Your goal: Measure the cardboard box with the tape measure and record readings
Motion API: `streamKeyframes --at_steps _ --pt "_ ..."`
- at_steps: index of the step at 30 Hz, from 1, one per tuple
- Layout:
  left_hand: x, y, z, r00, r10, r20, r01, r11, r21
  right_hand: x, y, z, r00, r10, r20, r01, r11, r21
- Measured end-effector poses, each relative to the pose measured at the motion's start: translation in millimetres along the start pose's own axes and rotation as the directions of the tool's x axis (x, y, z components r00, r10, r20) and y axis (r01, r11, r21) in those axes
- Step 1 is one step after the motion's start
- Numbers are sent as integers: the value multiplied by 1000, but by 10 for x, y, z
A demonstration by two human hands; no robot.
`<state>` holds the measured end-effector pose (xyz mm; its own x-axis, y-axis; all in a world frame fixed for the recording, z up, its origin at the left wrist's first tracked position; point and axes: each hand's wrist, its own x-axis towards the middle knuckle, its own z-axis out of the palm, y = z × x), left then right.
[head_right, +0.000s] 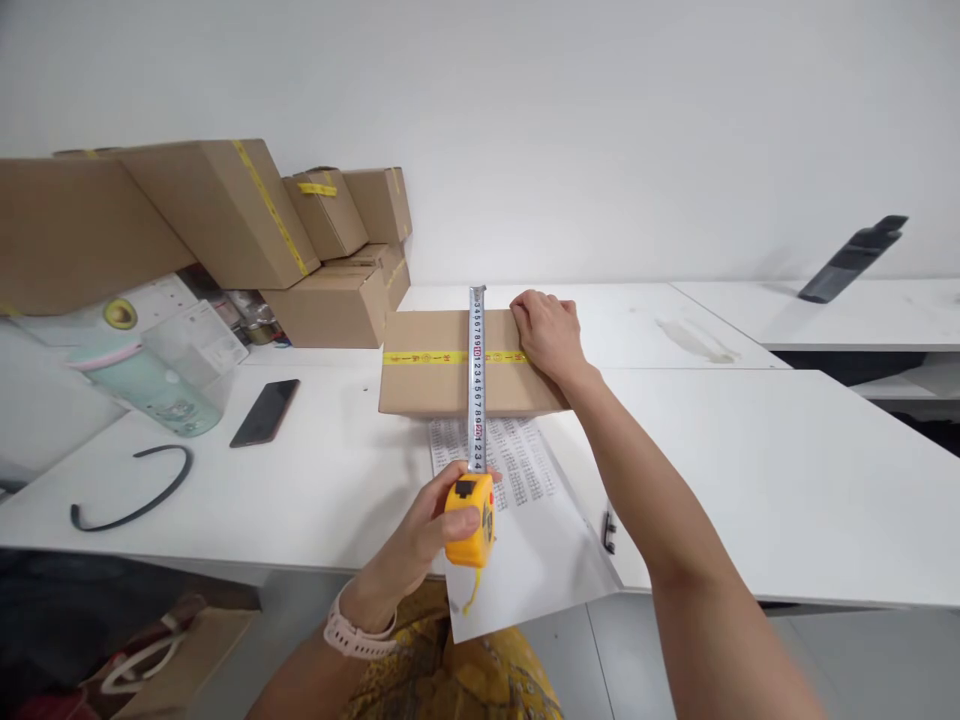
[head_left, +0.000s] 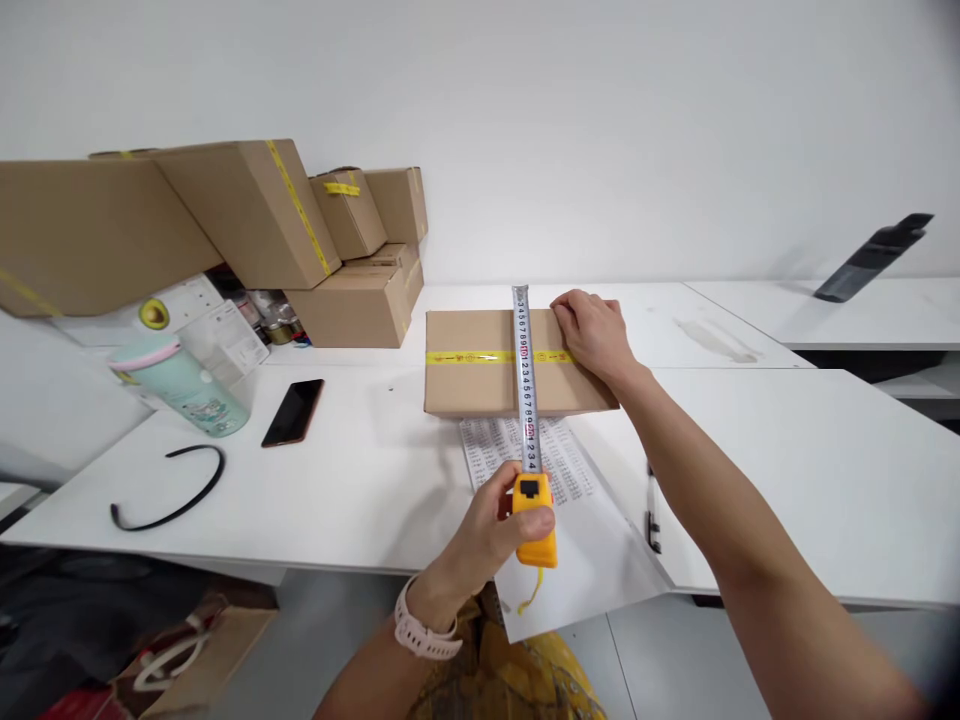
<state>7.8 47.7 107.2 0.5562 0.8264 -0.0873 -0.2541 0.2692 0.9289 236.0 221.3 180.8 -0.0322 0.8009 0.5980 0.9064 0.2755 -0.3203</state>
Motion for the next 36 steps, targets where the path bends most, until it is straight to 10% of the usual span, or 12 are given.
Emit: streamKeyframes --at_steps 14,36 --pt "-26 -220 162 998 -63 13 63 998 15 22 101 49 972 -231 49 233 972 -36" --pt "1 -376 167 997 -73 4 72 990 119 -26 108 49 974 -224 20 224 974 -24"
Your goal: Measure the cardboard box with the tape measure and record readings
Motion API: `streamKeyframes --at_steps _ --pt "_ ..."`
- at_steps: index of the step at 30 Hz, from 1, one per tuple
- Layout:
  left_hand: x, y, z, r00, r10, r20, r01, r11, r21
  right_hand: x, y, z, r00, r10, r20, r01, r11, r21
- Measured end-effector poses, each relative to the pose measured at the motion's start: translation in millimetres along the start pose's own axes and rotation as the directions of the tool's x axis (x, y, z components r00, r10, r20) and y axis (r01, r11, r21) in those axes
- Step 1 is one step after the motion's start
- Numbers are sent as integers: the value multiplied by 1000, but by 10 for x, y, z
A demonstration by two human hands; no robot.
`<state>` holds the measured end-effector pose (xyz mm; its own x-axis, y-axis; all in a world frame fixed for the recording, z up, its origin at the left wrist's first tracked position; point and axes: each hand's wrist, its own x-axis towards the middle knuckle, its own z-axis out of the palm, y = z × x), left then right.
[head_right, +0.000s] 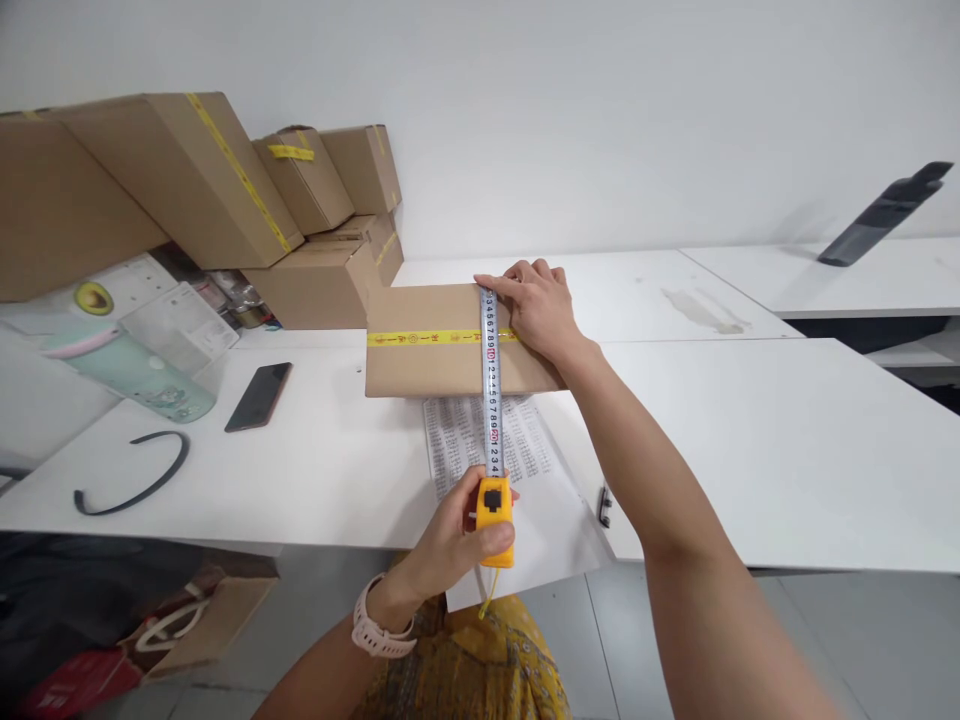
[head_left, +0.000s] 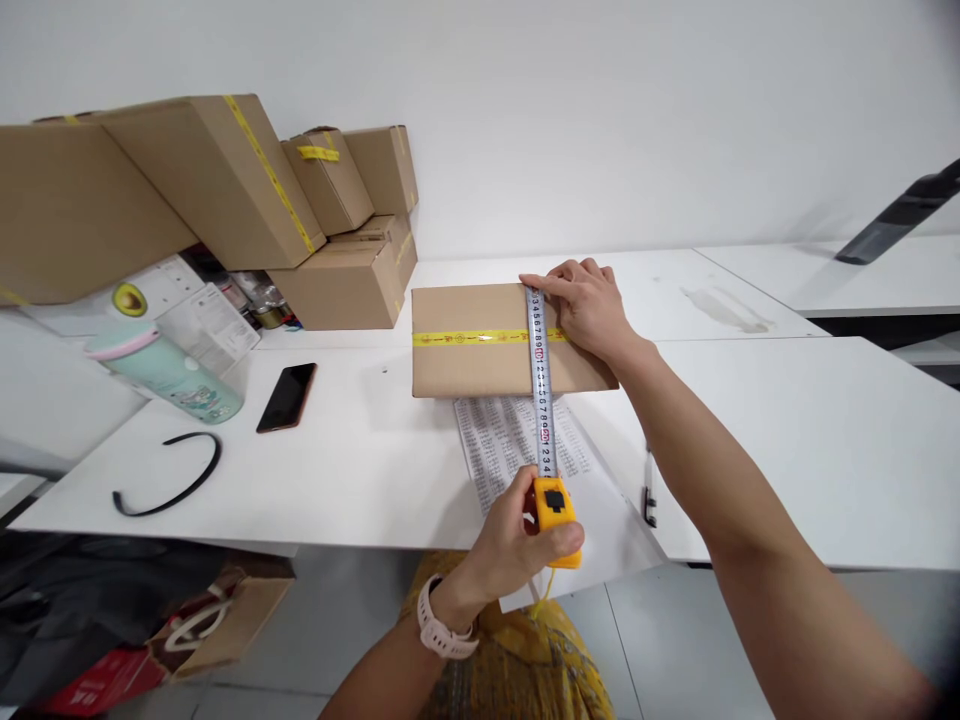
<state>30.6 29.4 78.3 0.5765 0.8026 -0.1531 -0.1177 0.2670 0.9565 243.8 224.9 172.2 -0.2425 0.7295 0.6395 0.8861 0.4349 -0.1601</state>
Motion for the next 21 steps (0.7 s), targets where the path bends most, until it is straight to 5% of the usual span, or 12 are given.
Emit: streamKeyframes --at_steps 10,14,21 --pt "-41 -10 -20 999 23 22 -24 999 42 -49 -38 15 999 29 -31 -31 999 -45" --pt "-236 -137 -103 995 91 31 -96 971 218 -158 -156 -17 997 66 -39 -70 990 -124" --pt "-452 -420 -362 984 70 164 -152 808 570 -855 -396 -63 995 58 -85 -72 983 -169"
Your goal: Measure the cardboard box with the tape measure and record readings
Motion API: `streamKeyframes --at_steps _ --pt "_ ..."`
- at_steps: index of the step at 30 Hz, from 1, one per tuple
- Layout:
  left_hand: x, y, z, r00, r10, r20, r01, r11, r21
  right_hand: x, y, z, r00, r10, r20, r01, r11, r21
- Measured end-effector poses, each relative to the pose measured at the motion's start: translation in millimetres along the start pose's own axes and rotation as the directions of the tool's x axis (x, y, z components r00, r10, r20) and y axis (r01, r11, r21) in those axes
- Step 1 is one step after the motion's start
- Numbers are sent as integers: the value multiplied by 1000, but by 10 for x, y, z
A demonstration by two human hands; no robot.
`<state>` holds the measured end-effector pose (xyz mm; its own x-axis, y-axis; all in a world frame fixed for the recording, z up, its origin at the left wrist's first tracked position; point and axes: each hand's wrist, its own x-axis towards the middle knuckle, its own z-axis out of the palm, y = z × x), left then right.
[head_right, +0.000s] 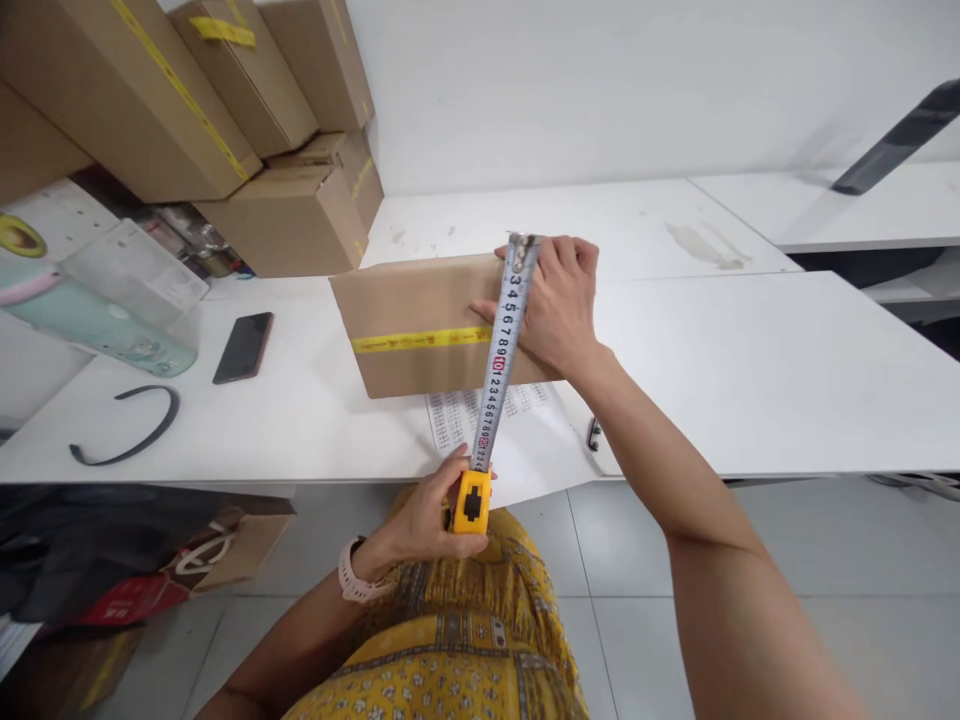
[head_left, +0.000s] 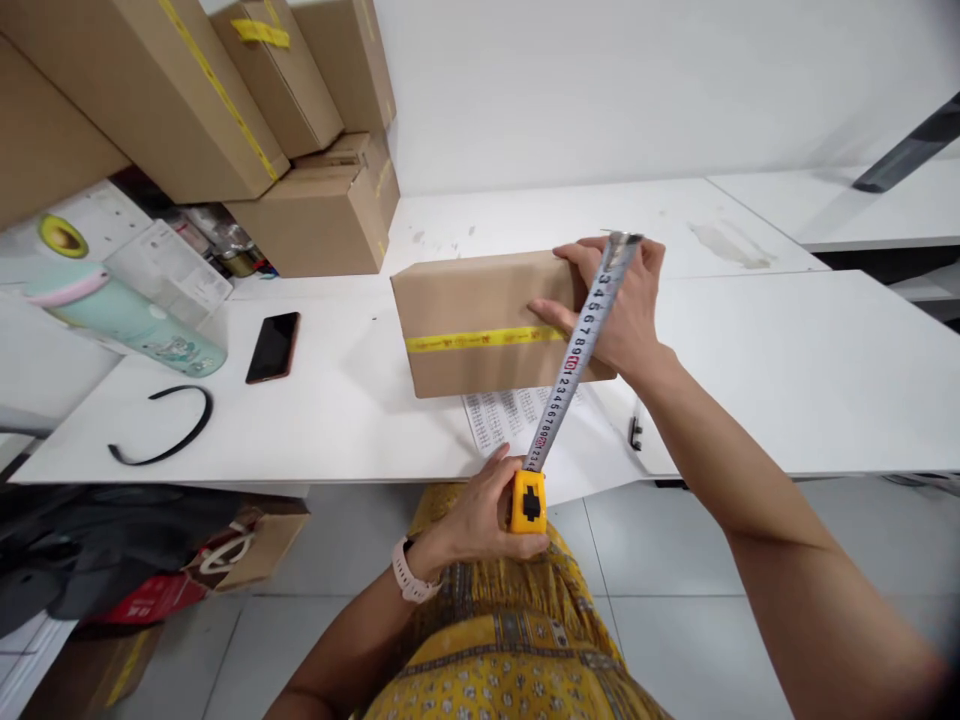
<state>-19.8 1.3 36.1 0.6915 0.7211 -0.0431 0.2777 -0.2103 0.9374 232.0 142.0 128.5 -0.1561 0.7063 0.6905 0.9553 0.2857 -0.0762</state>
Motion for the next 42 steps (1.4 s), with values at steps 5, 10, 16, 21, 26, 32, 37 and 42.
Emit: streamKeyframes --at_steps 5,10,16,21,26,32,37,42 --pt "20 -20 -96 998 8 59 -15 994 109 -651 6 149 998 30 -50 -31 999 -16" --pt "45 22 -118 994 35 102 -49 990 131 -685 19 91 992 130 -4 -129 986 101" --pt "-139 118 -67 990 29 140 -60 973 221 -580 17 -690 855 517 -27 -320 568 758" --pt "-287 168 -31 971 35 235 -99 958 267 -830 -43 -1127 732 668 -137 -255 455 853" --pt "-364 234 -33 994 -56 93 40 985 167 -1231 -257 -1023 711 695 -111 -333 472 816" --pt "-365 245 5 987 89 -135 -66 984 167 -1713 -918 -634 943 267 199 -316 526 790" --pt "-253 209 -105 962 191 -195 -119 936 330 -1721 -709 -438 900 409 154 -428 755 496" --pt "-20 98 -389 912 291 -288 -32 751 660 -1621 108 -275 585 797 148 -790 602 -116"
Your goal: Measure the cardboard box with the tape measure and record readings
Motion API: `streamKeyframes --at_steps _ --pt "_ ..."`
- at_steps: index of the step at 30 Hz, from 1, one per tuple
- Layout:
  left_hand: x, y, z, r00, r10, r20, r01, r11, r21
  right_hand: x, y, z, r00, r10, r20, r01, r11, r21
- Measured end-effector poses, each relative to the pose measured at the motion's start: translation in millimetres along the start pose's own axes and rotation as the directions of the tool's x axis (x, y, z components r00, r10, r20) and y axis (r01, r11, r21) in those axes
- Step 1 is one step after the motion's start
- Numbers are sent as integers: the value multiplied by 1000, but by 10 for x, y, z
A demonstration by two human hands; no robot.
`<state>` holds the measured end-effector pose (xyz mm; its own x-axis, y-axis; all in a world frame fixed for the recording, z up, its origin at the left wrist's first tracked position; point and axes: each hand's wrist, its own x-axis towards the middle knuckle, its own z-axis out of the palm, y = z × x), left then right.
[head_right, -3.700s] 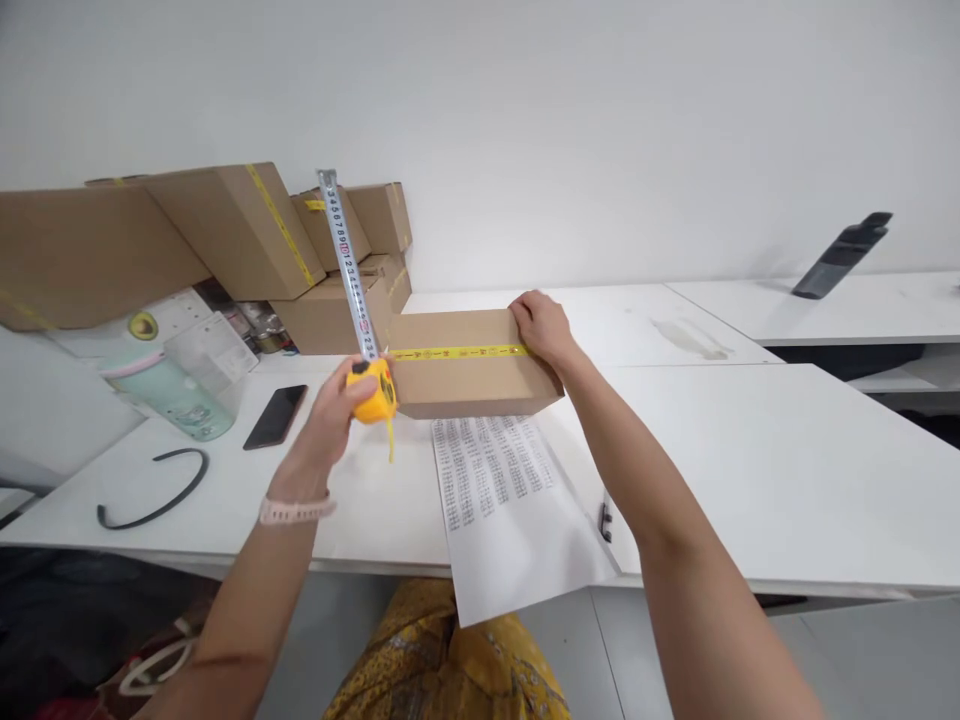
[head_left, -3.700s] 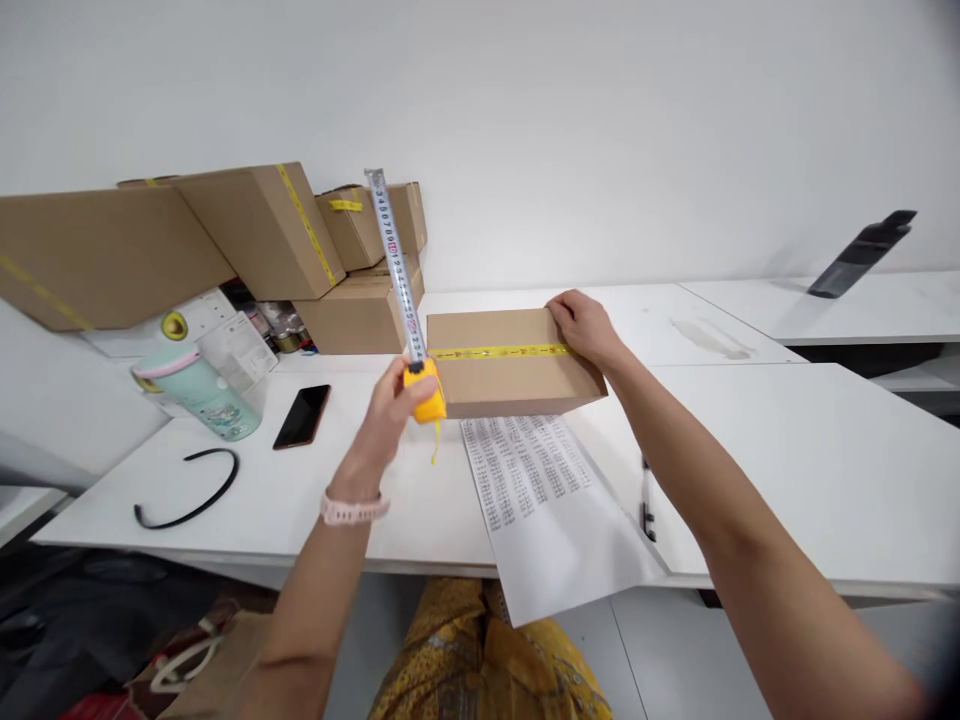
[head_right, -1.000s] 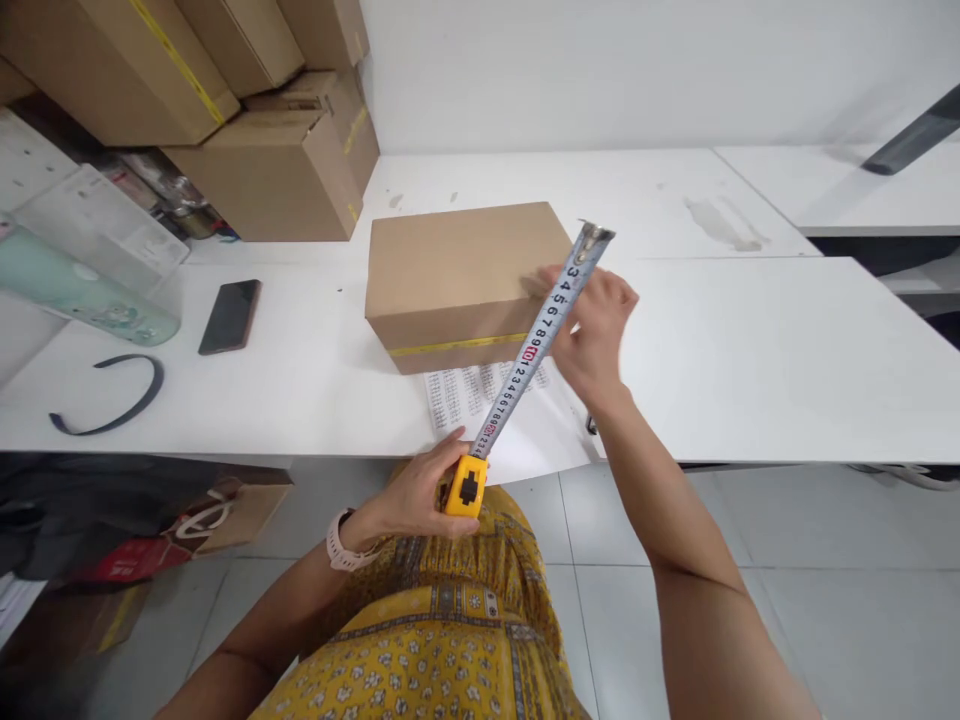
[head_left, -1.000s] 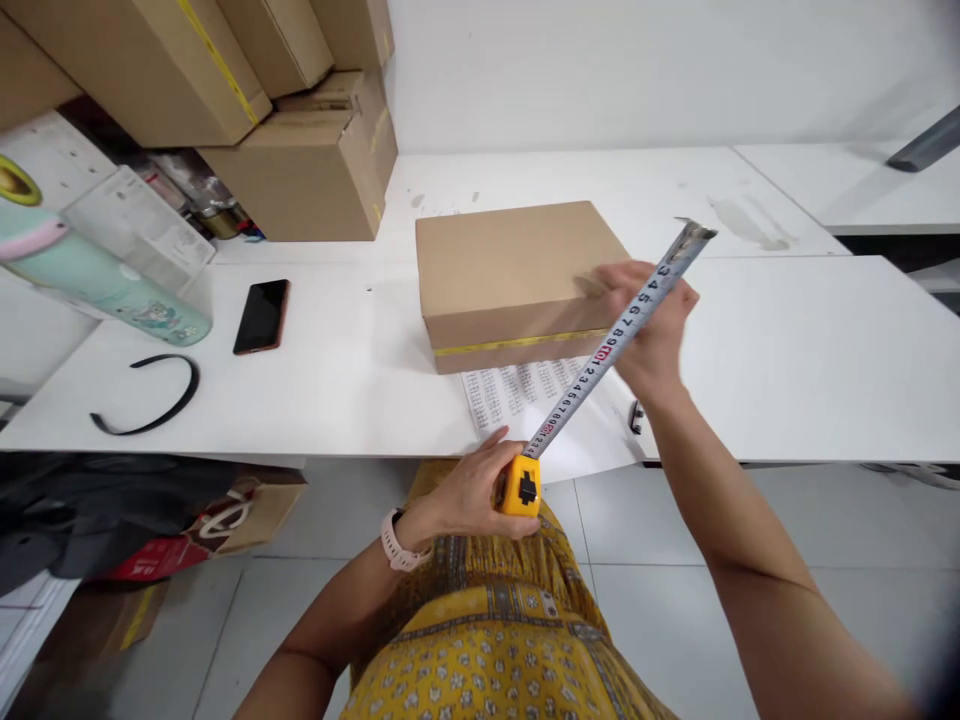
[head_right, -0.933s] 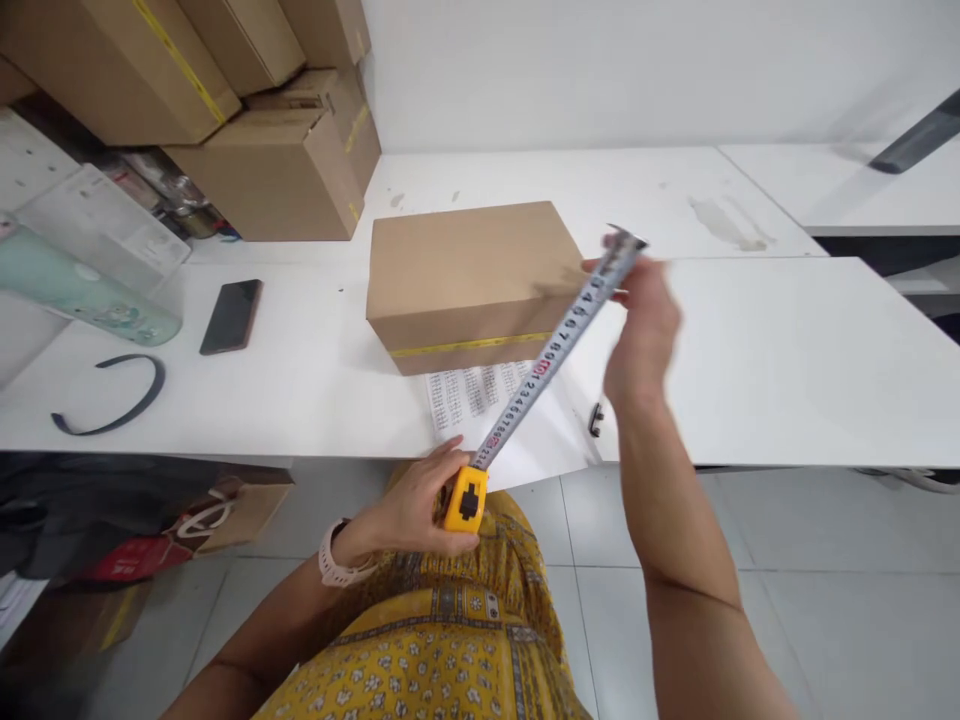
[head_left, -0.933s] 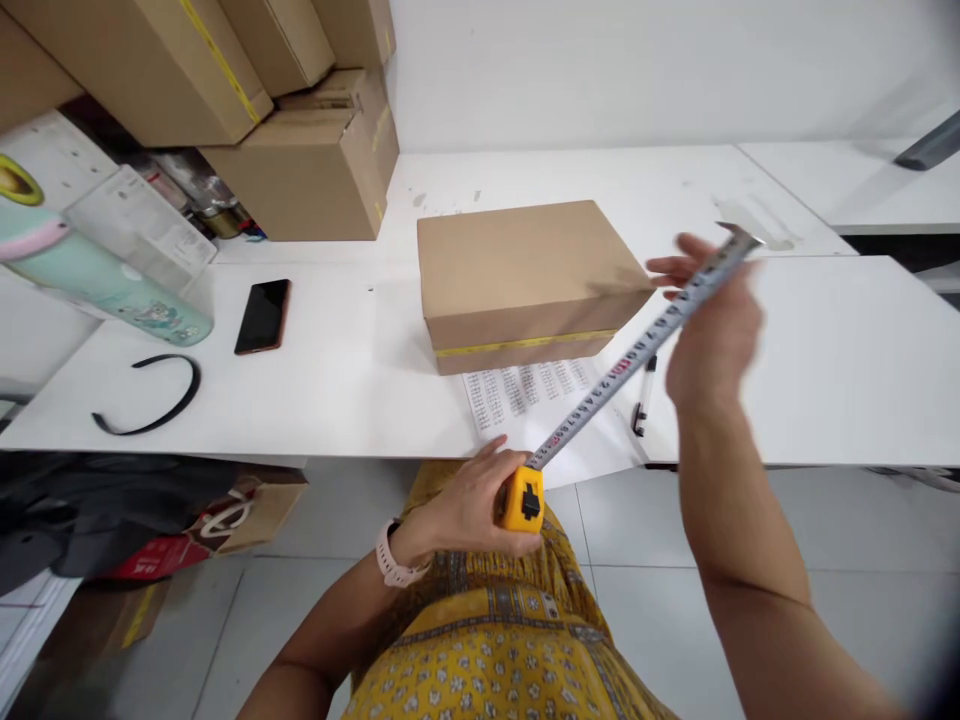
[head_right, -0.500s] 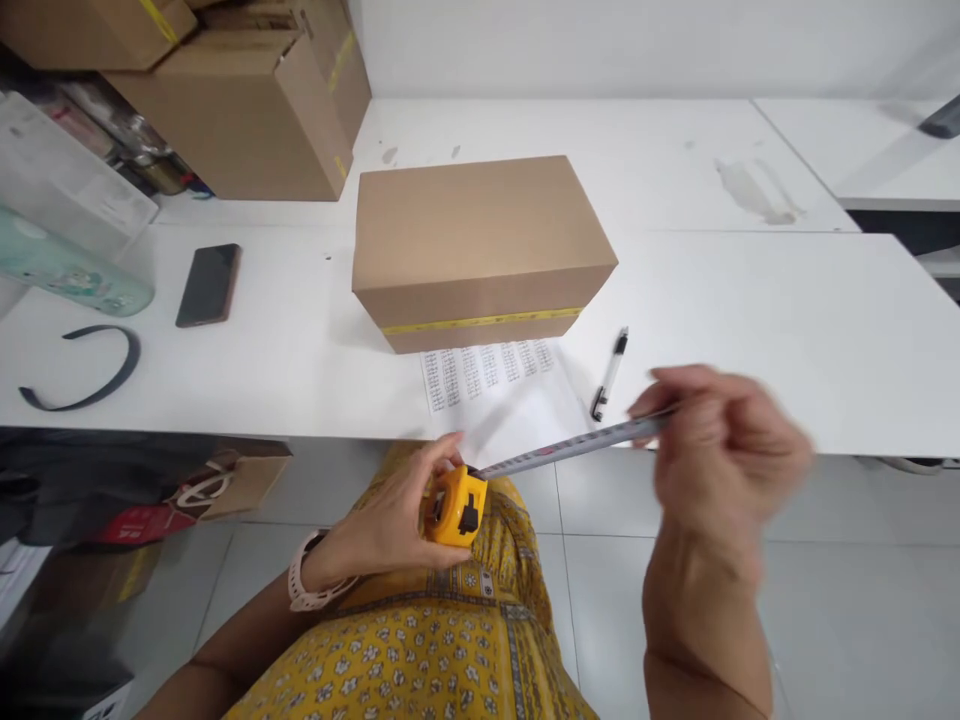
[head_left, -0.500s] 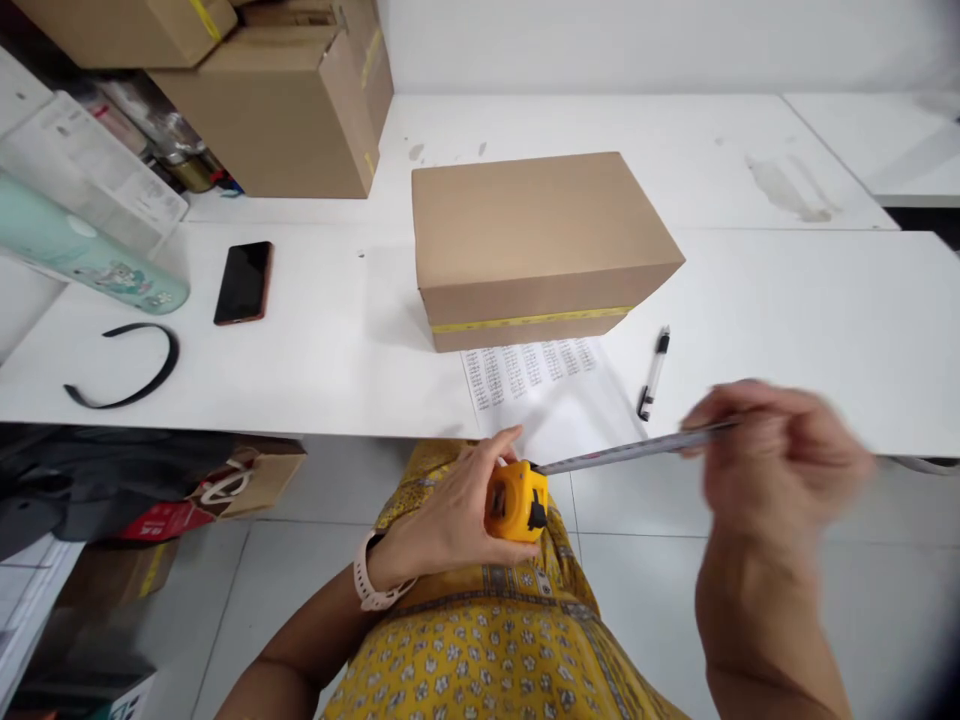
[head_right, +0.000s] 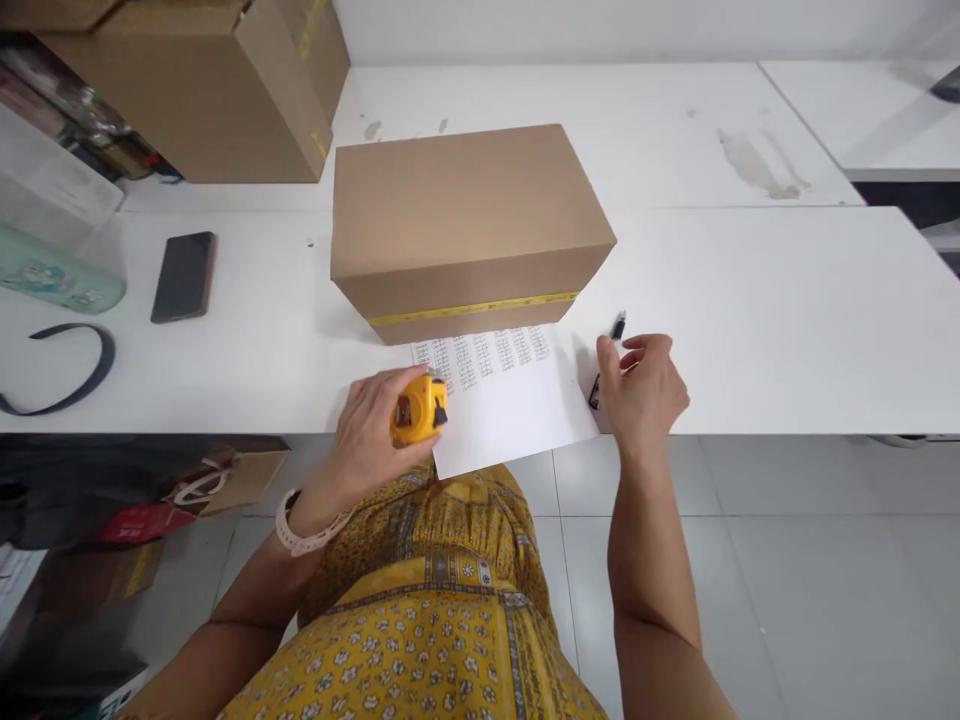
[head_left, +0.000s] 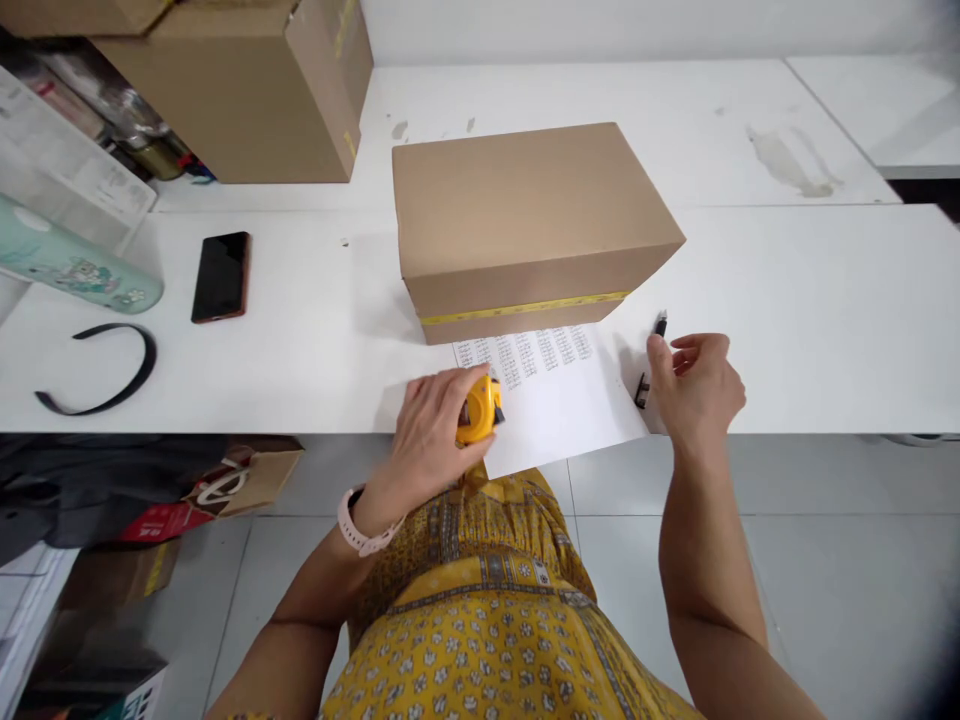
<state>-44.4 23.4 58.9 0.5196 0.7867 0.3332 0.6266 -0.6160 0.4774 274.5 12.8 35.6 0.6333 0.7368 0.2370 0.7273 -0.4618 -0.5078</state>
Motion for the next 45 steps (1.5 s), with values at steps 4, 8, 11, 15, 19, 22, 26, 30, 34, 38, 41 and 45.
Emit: streamKeyframes --at_steps 4,8,11,15,19,22,26,30,34,38,41,45 --pt "211 -253 52 1000 29 4 -29 970 243 316 166 124 974 -31 225 72 982 -176" --pt "299 -390 100 998 41 41 -51 960 277 374 215 151 961 -141 237 167 981 -95" --pt "242 -310 137 997 73 -37 -61 964 260 288 252 -7 983 -55 174 16 976 219" --pt "41 26 334 969 228 -91 -216 968 126 -15 257 -362 985 -46 167 -93 673 734" --pt "-101 317 661 934 256 249 -284 955 84 -361 90 -501 961 -159 226 -95 576 812" --pt "-129 355 808 918 227 325 -301 933 199 -509 -137 -335 938 -247 241 -82 520 850" --pt "-160 271 803 927 264 266 -343 885 314 -518 -418 42 903 -260 342 -192 468 862" --pt "-209 220 747 937 261 233 -329 885 330 -460 -556 289 774 -351 527 -300 530 793" --pt "-218 266 741 944 225 242 -299 893 336 -477 -625 383 808 -300 507 -224 639 736" --pt "-201 330 761 952 187 243 -265 900 346 -542 -681 435 868 -280 411 -132 668 732" --pt "-200 336 783 960 181 212 -244 912 330 -575 -678 480 855 -282 435 -162 652 741" --pt "-205 311 783 962 189 199 -243 924 295 -579 -642 520 875 -236 423 -165 675 719"
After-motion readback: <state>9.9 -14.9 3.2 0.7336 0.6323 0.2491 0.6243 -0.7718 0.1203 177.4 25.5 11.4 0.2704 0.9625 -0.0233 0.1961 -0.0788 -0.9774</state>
